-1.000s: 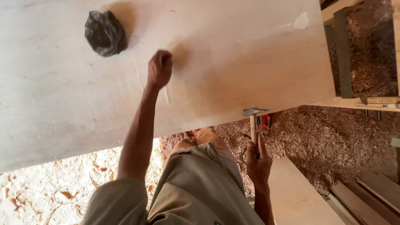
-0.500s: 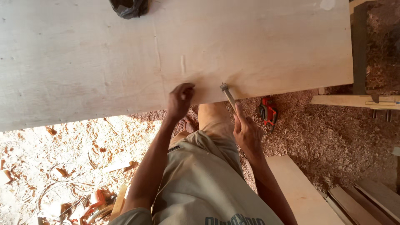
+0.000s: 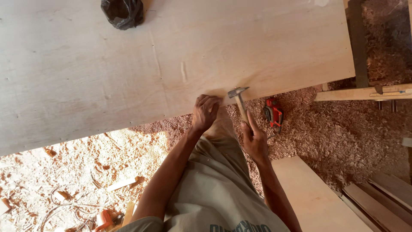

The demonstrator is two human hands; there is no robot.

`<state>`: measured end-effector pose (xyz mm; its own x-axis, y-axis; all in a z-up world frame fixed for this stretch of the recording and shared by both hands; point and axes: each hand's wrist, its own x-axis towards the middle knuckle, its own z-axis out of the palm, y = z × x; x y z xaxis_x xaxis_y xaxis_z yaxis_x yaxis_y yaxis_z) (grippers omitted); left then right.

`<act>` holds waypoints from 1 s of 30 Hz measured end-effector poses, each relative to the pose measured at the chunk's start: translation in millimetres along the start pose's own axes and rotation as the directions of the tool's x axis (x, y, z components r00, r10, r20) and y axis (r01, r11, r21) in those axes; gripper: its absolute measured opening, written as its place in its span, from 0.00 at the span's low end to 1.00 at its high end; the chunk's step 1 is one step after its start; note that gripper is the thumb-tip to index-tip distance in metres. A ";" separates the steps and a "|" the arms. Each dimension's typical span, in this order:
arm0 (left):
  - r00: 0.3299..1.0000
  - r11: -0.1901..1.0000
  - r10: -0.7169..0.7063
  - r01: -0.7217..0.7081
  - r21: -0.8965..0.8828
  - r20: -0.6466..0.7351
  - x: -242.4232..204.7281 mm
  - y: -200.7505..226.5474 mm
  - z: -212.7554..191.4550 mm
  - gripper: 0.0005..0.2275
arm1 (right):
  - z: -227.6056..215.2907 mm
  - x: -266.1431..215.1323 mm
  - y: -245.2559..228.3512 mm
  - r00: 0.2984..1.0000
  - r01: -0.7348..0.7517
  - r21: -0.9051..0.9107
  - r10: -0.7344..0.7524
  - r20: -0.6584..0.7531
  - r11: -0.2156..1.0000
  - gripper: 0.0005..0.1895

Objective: The person hammers multiple nails into a large sheet of plywood using a claw hammer. They pick up nails from a plastic bag and drive them into the wood one by one.

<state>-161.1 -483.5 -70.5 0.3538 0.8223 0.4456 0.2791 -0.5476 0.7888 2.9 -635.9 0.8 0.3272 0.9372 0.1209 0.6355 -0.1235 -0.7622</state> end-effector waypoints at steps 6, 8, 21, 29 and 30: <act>0.998 0.998 0.063 -0.063 0.012 0.008 5.5 -2.8 11.9 0.04 | -16.9 -17.9 22.9 0.967 -0.246 0.013 0.246 -0.060 0.969 0.29; 0.996 0.996 0.075 -0.077 0.045 0.046 5.6 -3.8 11.6 0.05 | -24.5 -19.9 24.2 0.979 -0.186 0.023 0.188 -0.081 0.982 0.28; 0.992 0.992 0.115 -0.113 0.051 -0.052 -9.3 -34.1 41.9 0.06 | -34.7 -0.1 2.2 1.000 -0.026 -0.076 0.026 -0.001 0.997 0.27; 0.999 0.996 0.037 -0.034 0.086 -0.031 -13.5 -30.2 36.4 0.16 | -22.2 6.6 -11.1 0.982 0.186 -0.371 -0.177 0.060 0.910 0.25; 0.999 0.997 0.023 -0.021 0.068 -0.029 -12.0 -25.3 32.8 0.15 | -22.1 6.1 -11.2 0.989 0.137 -0.463 -0.096 0.112 0.875 0.26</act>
<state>-143.1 -484.6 -109.7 0.3344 0.8135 0.4758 0.3312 -0.5742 0.7488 13.3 -636.0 24.2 0.1842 0.9754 0.1213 0.9253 -0.1305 -0.3560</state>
